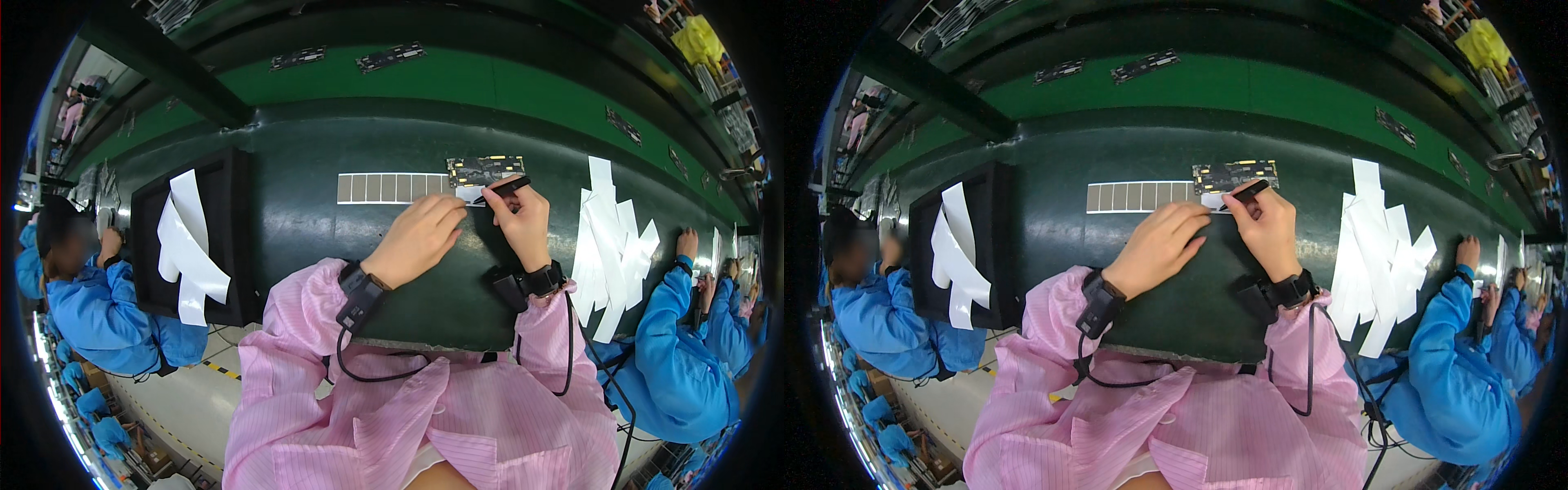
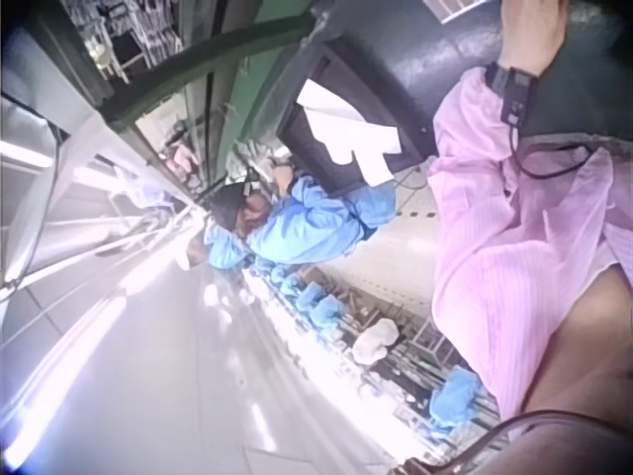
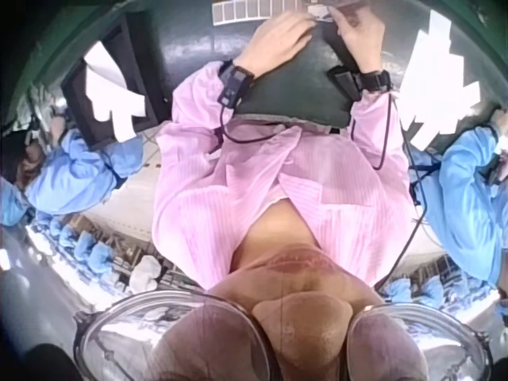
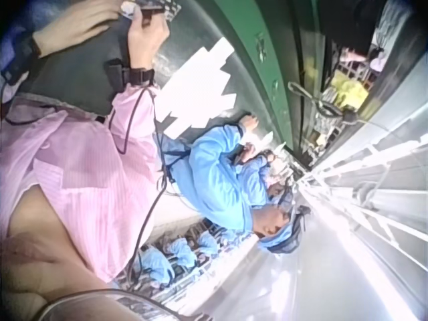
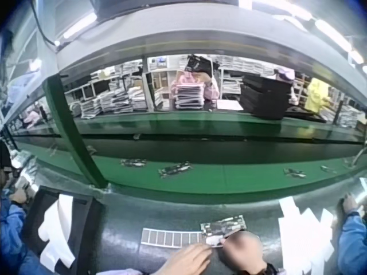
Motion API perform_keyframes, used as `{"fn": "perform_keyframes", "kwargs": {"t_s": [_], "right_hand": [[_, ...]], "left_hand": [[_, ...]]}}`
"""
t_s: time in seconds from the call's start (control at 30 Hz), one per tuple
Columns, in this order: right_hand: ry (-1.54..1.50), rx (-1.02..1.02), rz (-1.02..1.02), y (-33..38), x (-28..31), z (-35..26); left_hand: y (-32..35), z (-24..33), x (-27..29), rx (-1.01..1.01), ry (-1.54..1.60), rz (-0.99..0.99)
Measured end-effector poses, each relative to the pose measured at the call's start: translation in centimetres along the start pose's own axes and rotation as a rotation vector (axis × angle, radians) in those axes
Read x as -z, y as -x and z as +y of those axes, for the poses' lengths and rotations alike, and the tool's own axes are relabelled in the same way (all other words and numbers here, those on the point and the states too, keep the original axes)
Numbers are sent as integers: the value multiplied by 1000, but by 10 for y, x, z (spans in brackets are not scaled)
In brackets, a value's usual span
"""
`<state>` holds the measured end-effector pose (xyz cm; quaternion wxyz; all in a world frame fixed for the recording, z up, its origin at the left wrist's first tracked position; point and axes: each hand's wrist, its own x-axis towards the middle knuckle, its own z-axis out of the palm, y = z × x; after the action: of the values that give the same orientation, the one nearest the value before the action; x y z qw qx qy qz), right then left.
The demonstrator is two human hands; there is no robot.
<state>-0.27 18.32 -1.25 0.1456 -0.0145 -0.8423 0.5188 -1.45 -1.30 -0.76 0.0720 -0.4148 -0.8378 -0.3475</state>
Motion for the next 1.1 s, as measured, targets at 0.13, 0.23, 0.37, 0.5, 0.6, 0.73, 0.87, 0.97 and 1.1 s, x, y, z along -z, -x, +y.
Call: {"fn": "perform_keyframes", "kwargs": {"t_s": [0.13,0.23,0.37,0.5,0.6,0.73,0.87,0.97,1.1], "right_hand": [[-32,-54,-19,-1,-1,-3],[-34,-49,-18,-1,-3,-3],[-5,-4,-5,-1,-5,-4],[36,62,-8,-1,-5,-7],[52,107,11,-1,-6,-6],[10,30,27,0,-7,-3],[-85,-2,48,0,-4,-3],[-178,-38,58,-1,-1,-4],[-314,-122,44,-9,4,3]], "left_hand": [[3,5,-1,-27,-54,0],[4,4,-2,-19,-58,-1],[5,5,-2,-24,-78,-2],[7,7,-2,44,-42,-19],[6,7,-2,29,-48,-42],[6,7,-2,47,-30,-31],[6,4,-3,42,-12,-22],[6,5,-3,54,-11,-29],[7,5,-2,43,-18,-23]]}}
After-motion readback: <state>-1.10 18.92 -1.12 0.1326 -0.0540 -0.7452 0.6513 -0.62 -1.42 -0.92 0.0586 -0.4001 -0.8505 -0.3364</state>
